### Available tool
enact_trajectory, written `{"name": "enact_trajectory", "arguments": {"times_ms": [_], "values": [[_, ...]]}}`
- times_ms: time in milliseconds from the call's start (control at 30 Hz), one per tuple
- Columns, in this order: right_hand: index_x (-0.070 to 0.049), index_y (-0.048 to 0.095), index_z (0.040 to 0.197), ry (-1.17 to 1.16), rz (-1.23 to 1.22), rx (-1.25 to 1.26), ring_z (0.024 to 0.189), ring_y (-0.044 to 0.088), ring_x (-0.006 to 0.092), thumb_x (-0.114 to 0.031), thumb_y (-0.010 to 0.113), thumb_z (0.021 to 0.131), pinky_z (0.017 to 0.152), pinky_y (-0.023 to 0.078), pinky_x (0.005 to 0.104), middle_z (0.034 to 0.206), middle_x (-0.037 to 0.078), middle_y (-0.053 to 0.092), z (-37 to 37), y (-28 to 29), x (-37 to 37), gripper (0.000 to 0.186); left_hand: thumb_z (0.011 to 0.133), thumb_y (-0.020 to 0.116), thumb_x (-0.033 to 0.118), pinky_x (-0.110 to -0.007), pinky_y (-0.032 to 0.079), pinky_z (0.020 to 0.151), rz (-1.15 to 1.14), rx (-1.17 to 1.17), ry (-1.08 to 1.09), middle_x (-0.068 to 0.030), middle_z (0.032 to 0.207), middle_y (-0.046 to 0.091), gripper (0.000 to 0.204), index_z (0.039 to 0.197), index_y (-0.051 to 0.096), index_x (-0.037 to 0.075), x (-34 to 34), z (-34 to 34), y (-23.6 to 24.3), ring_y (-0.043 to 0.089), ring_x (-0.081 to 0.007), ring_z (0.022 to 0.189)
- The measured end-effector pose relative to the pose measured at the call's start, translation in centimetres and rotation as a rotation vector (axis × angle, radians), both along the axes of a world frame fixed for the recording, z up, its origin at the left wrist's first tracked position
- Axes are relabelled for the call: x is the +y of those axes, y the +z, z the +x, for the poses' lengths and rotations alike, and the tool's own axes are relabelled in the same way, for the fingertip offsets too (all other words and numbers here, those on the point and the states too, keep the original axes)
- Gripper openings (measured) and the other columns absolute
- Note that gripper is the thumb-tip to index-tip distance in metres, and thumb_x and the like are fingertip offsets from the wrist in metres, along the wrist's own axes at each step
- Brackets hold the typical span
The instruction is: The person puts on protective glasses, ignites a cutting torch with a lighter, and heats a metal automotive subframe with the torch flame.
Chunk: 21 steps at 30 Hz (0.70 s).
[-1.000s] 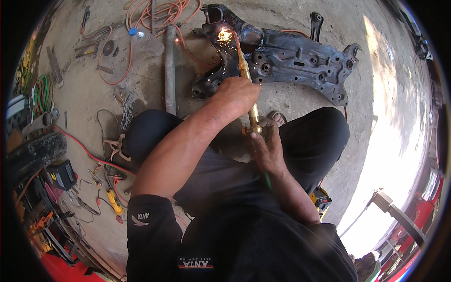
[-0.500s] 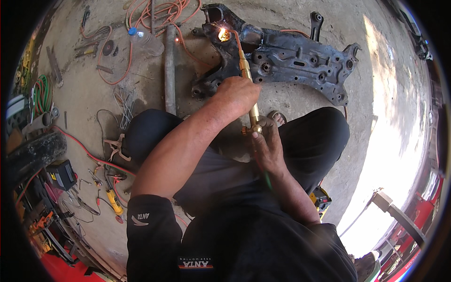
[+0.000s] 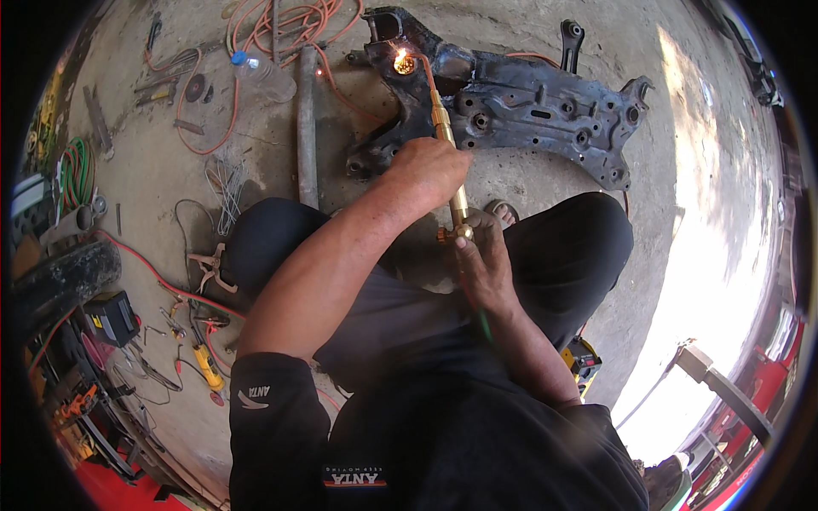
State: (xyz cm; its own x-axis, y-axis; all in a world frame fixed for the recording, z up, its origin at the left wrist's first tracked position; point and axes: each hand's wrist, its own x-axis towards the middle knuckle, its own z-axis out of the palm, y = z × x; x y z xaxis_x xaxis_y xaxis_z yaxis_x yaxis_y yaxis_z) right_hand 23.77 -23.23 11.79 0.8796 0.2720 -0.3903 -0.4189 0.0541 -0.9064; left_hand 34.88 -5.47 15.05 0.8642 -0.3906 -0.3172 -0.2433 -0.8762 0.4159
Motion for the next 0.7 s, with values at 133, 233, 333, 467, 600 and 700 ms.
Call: {"name": "enact_trajectory", "arguments": {"times_ms": [133,233,333,467,600,700], "values": [[-0.007,0.045,0.119,0.026,-0.024,0.010,0.074,0.050,0.0064,-0.013,0.060,0.102,0.061,0.042,0.0223,0.096,0.003,0.061,0.05,-0.13,-0.12,0.023,0.087,0.062,0.006,-0.047,0.058,0.080,0.001,0.015,-0.003,-0.0191,0.095,0.071,0.019,0.105,0.067,0.004,0.00,0.02,0.12,0.071,-0.0383,0.092],[-0.007,0.045,0.119,0.021,-0.003,0.002,0.073,0.049,0.0060,-0.013,0.060,0.102,0.060,0.042,0.0222,0.096,0.003,0.061,0.08,-0.05,-0.06,0.024,0.086,0.063,0.006,-0.048,0.058,0.080,-0.003,0.007,0.001,-0.0193,0.095,0.071,0.018,0.104,0.067,0.004,-0.02,-0.01,0.14,0.071,-0.0383,0.092],[-0.007,0.045,0.120,0.022,-0.014,-0.003,0.073,0.050,0.0062,-0.013,0.060,0.102,0.060,0.043,0.0223,0.097,0.003,0.061,0.14,0.07,0.01,0.025,0.086,0.063,0.006,-0.048,0.058,0.080,-0.012,0.008,0.009,-0.0194,0.094,0.071,0.018,0.104,0.067,0.004,-0.04,-0.01,0.10,0.071,-0.0386,0.092],[-0.007,0.045,0.122,0.027,-0.032,-0.010,0.073,0.050,0.0064,-0.013,0.060,0.102,0.060,0.043,0.0229,0.098,0.003,0.062,0.22,0.09,-0.04,0.026,0.086,0.061,0.006,-0.048,0.058,0.079,-0.011,-0.001,0.001,-0.0195,0.094,0.071,0.018,0.104,0.066,0.004,0.01,0.10,-0.08,0.071,-0.0386,0.092],[-0.006,0.045,0.122,0.032,-0.027,0.019,0.074,0.051,0.0068,-0.013,0.061,0.102,0.061,0.043,0.0230,0.099,0.004,0.062,0.26,-0.12,-0.15,0.027,0.087,0.060,0.006,-0.048,0.058,0.079,-0.006,0.000,-0.003,-0.0195,0.095,0.071,0.019,0.104,0.066,0.004,0.08,0.15,-0.27,0.071,-0.0382,0.092],[-0.006,0.045,0.122,0.032,-0.027,-0.004,0.075,0.051,0.0070,-0.013,0.061,0.102,0.062,0.043,0.0228,0.099,0.004,0.062,0.25,-0.30,-0.10,0.027,0.087,0.061,0.006,-0.048,0.058,0.079,-0.013,-0.005,0.007,-0.0194,0.094,0.071,0.019,0.105,0.067,0.004,0.09,0.14,-0.35,0.071,-0.0384,0.093]]}}
